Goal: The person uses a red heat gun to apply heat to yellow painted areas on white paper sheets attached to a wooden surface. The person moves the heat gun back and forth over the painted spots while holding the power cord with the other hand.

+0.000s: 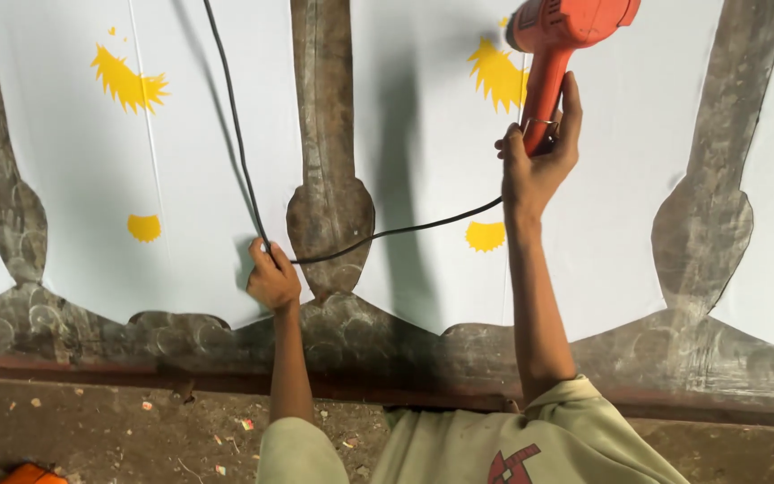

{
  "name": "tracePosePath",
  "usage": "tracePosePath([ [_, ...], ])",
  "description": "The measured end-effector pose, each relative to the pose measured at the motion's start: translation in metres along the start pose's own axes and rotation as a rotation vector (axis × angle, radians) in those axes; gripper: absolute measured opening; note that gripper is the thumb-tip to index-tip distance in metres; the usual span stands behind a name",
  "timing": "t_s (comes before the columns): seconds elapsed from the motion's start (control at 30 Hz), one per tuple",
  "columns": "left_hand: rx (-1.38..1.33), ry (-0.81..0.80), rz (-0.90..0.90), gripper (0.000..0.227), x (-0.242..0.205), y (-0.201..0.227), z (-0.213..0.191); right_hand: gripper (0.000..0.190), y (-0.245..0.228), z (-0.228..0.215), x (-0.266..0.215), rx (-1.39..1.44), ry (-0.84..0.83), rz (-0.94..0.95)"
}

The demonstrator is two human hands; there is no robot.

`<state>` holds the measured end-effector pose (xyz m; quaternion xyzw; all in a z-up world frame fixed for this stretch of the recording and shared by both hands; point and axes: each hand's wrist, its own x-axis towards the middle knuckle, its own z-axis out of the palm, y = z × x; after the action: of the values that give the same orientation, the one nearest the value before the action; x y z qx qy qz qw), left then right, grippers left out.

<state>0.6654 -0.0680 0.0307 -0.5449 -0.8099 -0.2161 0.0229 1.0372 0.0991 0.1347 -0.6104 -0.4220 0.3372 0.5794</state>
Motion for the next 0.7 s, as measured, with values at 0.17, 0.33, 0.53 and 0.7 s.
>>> tracePosePath([
  [0.17,0.004,-0.027,-0.029,0.015,-0.001,0.000,-0.003,0.075,-0.001,-0.002,0.001,0.067,0.056,0.067],
  [0.33,-0.004,-0.036,-0.034,0.018,-0.001,-0.001,0.000,0.074,0.000,0.001,0.002,0.122,0.054,0.105],
  [0.53,0.036,0.003,-0.013,0.017,-0.001,-0.006,0.001,0.073,0.008,0.015,0.016,0.145,0.065,0.042],
  [0.7,0.030,-0.033,-0.067,0.017,-0.003,-0.005,0.002,0.075,-0.012,-0.004,-0.016,0.099,0.096,0.076],
])
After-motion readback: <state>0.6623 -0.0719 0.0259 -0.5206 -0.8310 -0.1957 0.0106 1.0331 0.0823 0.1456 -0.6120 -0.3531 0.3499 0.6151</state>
